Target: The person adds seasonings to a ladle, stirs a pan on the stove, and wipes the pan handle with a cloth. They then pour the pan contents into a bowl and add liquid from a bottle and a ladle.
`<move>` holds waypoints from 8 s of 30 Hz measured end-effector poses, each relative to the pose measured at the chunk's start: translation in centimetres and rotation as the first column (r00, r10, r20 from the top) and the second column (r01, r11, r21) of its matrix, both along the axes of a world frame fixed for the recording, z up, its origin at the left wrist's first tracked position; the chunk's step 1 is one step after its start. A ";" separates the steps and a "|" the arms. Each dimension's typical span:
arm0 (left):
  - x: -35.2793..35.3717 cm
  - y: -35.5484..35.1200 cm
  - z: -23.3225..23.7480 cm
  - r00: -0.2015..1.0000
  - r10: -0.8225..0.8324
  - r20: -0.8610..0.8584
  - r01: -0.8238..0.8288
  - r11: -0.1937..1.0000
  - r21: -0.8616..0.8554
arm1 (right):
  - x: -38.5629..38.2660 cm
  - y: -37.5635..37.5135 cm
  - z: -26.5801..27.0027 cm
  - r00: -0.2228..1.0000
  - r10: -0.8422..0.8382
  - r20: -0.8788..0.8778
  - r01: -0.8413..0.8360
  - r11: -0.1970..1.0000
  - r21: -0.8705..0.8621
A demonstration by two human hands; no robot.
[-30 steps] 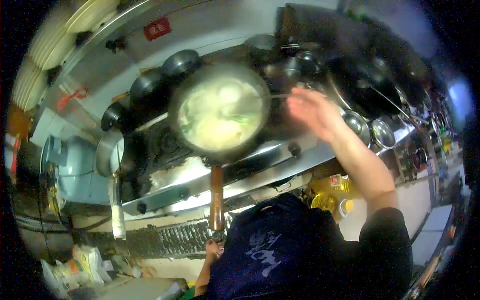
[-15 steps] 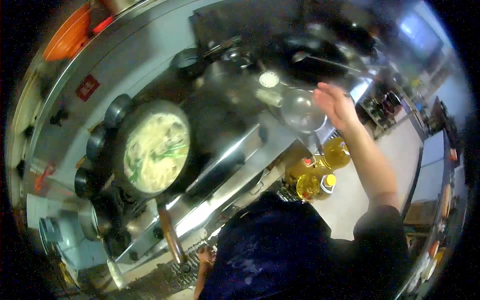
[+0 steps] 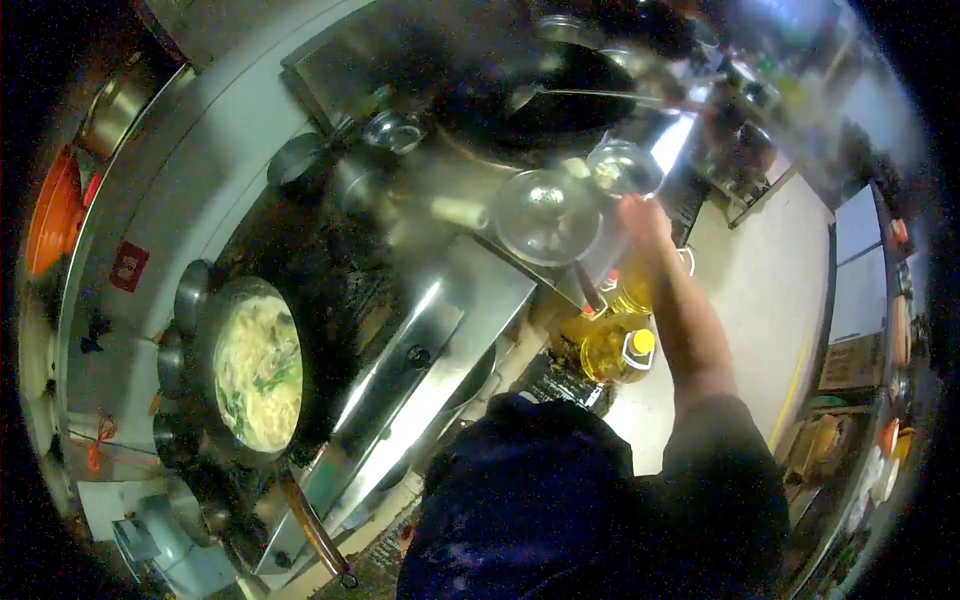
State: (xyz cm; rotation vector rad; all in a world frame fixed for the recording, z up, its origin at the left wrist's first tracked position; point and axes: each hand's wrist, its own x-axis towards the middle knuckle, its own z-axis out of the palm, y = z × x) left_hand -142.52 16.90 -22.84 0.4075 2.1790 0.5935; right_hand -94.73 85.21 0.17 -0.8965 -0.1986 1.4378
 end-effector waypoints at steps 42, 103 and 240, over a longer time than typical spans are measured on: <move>12.4 -14.5 -6.4 -0.155 0.093 0.984 -0.978 0.123 -0.166 | -39.1 -22.4 18.9 0.450 0.806 0.384 -0.880 0.473 0.039; 7.5 -12.4 -4.0 0.231 0.470 0.852 -0.896 0.444 -0.001 | -38.1 -28.6 19.8 0.086 0.848 0.524 -0.996 0.078 0.036; 7.4 -12.3 -3.8 0.088 0.555 0.827 -0.915 0.373 -0.153 | -43.4 -26.7 19.4 -0.064 0.828 0.558 -0.992 0.010 -0.129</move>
